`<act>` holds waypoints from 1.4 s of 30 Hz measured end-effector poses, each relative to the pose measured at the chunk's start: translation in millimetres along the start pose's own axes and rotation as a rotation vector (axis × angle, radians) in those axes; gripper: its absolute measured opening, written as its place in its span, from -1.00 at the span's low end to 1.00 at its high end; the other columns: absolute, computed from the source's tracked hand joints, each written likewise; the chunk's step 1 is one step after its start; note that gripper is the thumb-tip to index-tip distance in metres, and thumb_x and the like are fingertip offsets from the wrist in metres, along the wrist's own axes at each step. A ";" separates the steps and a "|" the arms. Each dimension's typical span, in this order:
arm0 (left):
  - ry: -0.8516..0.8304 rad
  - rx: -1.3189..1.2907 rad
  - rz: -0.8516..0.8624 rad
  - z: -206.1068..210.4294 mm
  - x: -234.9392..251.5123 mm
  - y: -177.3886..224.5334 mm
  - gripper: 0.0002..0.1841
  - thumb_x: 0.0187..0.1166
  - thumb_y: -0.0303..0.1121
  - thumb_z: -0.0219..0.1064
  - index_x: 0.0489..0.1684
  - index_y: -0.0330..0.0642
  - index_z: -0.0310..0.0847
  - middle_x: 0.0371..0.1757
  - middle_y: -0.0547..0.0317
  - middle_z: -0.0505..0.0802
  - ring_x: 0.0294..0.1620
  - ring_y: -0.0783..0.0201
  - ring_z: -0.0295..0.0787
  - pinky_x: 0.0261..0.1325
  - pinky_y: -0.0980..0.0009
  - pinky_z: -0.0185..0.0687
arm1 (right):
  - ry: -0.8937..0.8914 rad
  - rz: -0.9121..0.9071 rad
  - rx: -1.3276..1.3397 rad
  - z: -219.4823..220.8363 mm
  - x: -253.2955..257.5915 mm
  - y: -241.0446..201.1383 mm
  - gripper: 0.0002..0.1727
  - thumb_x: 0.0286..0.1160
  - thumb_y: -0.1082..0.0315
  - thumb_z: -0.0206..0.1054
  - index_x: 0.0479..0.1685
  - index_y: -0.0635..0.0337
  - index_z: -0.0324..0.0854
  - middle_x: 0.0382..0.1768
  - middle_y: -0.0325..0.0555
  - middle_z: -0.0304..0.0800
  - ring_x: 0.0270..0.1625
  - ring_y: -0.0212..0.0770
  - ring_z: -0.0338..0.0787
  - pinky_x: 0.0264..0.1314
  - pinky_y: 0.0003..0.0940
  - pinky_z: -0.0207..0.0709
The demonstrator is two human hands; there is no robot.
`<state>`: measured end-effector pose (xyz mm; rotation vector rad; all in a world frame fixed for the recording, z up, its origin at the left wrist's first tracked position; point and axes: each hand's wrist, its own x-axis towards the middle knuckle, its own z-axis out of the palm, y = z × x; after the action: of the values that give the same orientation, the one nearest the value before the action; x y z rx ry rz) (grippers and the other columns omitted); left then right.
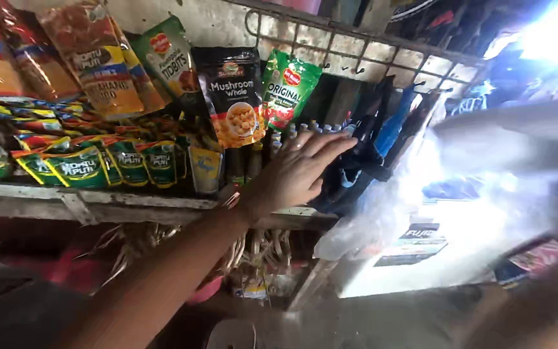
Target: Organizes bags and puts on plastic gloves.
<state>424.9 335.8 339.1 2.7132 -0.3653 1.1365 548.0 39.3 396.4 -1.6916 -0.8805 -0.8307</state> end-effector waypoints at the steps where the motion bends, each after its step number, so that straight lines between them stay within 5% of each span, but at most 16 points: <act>1: -0.068 0.095 0.054 6.9 18.1 -8.9 -0.15 0.26 -0.59 0.52 0.71 0.11 0.41 0.70 0.19 0.55 0.62 -0.14 0.45 0.47 -0.24 0.40 | -0.073 -0.141 -0.058 10.3 22.6 19.3 -0.69 0.59 0.31 0.32 0.18 0.31 0.58 -0.02 -0.32 0.78 0.05 -0.65 0.75 0.21 -0.56 0.66; 3: -0.242 0.170 0.106 15.7 46.8 -21.3 -0.26 0.31 -0.54 0.54 0.60 0.20 0.55 0.68 0.25 0.57 0.56 -0.15 0.51 0.41 -0.28 0.38 | -0.260 -0.206 -0.203 50.1 56.3 10.3 -0.59 0.54 0.22 0.41 0.16 0.41 0.66 0.00 0.10 0.83 0.07 -0.24 0.81 0.26 -0.09 0.65; 7: -0.280 0.141 0.077 25.8 66.7 -35.0 -0.79 0.48 -0.38 0.50 0.00 -0.20 0.84 0.11 -0.13 0.82 0.14 -0.15 0.78 0.29 -0.18 0.55 | -0.608 -0.060 -0.298 123.5 88.6 -2.9 -0.67 0.56 0.21 0.46 -0.07 0.39 0.76 -0.11 0.34 0.83 0.07 0.32 0.81 0.20 0.48 0.48; 11: -0.154 0.165 -0.062 32.3 55.5 -34.7 -0.76 0.51 -0.41 0.46 0.09 -0.21 0.80 0.14 -0.16 0.79 0.16 -0.18 0.74 0.30 -0.17 0.55 | -0.390 0.054 -0.017 160.0 70.2 20.1 -0.68 0.51 0.20 0.48 -0.05 0.33 0.77 -0.14 0.10 0.87 -0.02 -0.05 0.86 0.20 0.11 0.64; 15: -0.121 0.245 -0.059 28.4 48.4 -45.1 -0.79 0.53 -0.44 0.43 0.06 -0.19 0.81 0.20 -0.10 0.80 0.23 -0.17 0.73 0.32 -0.17 0.53 | -0.760 0.104 -0.371 159.8 51.9 46.7 -0.56 0.51 0.08 0.50 -0.08 0.41 0.78 -0.05 0.42 0.82 0.15 0.46 0.77 0.19 0.58 0.45; 17: -0.182 0.288 -0.074 24.3 49.6 -39.7 -0.76 0.51 -0.36 0.47 0.09 -0.13 0.81 0.20 -0.05 0.80 0.29 -0.17 0.67 0.33 -0.18 0.46 | -0.942 0.123 -0.431 153.2 52.2 44.1 -0.54 0.56 0.05 0.48 0.02 0.37 0.76 0.00 0.38 0.82 0.19 0.41 0.77 0.22 0.50 0.47; 19: -0.220 0.263 -0.073 20.4 49.5 -29.0 -0.60 0.31 -0.26 0.62 0.16 -0.03 0.79 0.22 -0.02 0.79 0.36 -0.19 0.60 0.35 -0.24 0.40 | -1.044 0.087 -0.238 135.3 60.4 34.4 -0.60 0.53 0.22 0.51 0.18 0.33 0.72 0.04 0.19 0.84 0.16 0.08 0.81 0.35 0.17 0.57; 21: -0.181 0.184 0.008 12.7 40.8 -15.5 -0.44 0.15 -0.22 0.69 0.25 0.04 0.76 0.28 0.02 0.78 0.42 -0.21 0.55 0.37 -0.31 0.35 | -0.916 0.027 -0.100 120.7 69.3 30.0 -0.48 0.40 0.26 0.60 0.29 0.35 0.64 0.06 0.22 0.82 0.14 0.05 0.80 0.34 0.17 0.56; 24: -0.043 0.049 0.236 6.4 31.6 1.5 -0.77 0.30 -0.20 0.50 -0.13 0.01 0.85 -0.10 0.18 0.88 0.05 0.05 0.77 0.12 -0.09 0.57 | -0.668 -0.140 -0.034 124.3 78.5 30.9 -0.10 0.24 0.16 0.66 0.68 0.16 0.36 0.30 0.16 0.74 0.31 0.06 0.76 0.42 0.21 0.55; 28: -0.205 -0.190 0.197 -17.2 40.4 17.6 -0.89 0.43 -0.50 0.39 -0.17 -0.26 0.74 -0.34 0.13 0.75 -0.47 0.34 0.61 -0.41 0.39 0.58 | -0.548 -0.058 -0.202 135.2 49.2 22.5 -0.55 0.40 0.23 0.53 0.21 0.26 0.65 -0.16 0.25 0.83 -0.08 0.32 0.84 -0.09 0.47 0.56; 30: -0.220 -0.296 0.161 -21.4 50.5 15.6 -0.81 0.50 -0.53 0.33 0.02 -0.24 0.65 -0.32 0.17 0.77 -0.45 0.41 0.63 -0.37 0.46 0.61 | -0.824 0.081 -0.375 138.4 43.0 33.4 -0.59 0.46 0.27 0.52 0.21 0.31 0.65 -0.04 0.35 0.81 0.09 0.41 0.79 0.11 0.54 0.52; 32: -0.193 -0.368 0.214 -16.0 63.6 10.2 -0.81 0.57 -0.44 0.40 0.05 -0.27 0.68 -0.36 0.17 0.77 -0.49 0.46 0.63 -0.40 0.54 0.59 | -1.035 0.109 -0.417 132.5 47.3 37.0 -0.70 0.50 0.38 0.47 0.14 0.31 0.70 -0.02 0.27 0.81 0.10 0.26 0.79 0.19 0.34 0.54; 34: -0.118 -0.309 0.234 -15.1 82.6 9.1 -0.85 0.64 -0.38 0.36 -0.07 -0.31 0.73 -0.40 0.12 0.79 -0.56 0.43 0.64 -0.49 0.51 0.60 | -1.002 0.069 -0.237 111.3 56.0 32.9 -0.79 0.49 0.47 0.47 0.05 0.31 0.73 -0.17 0.05 0.80 -0.11 -0.10 0.74 0.09 -0.05 0.59; 38: -0.071 0.019 0.025 -24.0 127.2 12.9 -0.66 0.79 -0.27 0.20 0.38 -0.22 0.63 -0.05 -0.10 0.87 -0.26 0.09 0.85 -0.09 0.12 0.77 | -0.525 -0.023 0.114 89.6 67.4 53.1 -0.59 0.72 0.28 0.20 0.42 0.31 0.54 0.04 -0.05 0.77 -0.05 -0.42 0.71 0.07 -0.38 0.60; 40: 0.098 0.090 0.066 -11.1 150.2 1.0 -0.72 0.76 -0.28 0.23 0.08 -0.29 0.76 -0.13 -0.10 0.87 -0.26 0.08 0.83 -0.08 0.16 0.73 | -0.465 -0.029 0.178 95.5 71.8 51.2 -0.58 0.66 0.21 0.26 0.38 0.25 0.57 0.06 -0.17 0.77 -0.04 -0.53 0.72 0.08 -0.50 0.62; 42: 0.163 0.225 0.038 -1.4 172.6 -4.7 -0.70 0.76 -0.25 0.21 -0.04 -0.25 0.82 0.03 -0.11 0.79 -0.08 0.05 0.80 0.05 0.14 0.68 | -0.451 -0.028 0.104 111.2 83.2 51.7 -0.68 0.59 0.26 0.37 0.14 0.31 0.68 -0.07 -0.01 0.81 -0.09 -0.30 0.75 0.08 -0.22 0.62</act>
<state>542.4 313.6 463.6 2.7828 -0.2812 1.4807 646.4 148.4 415.8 -1.8067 -1.2308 -0.4134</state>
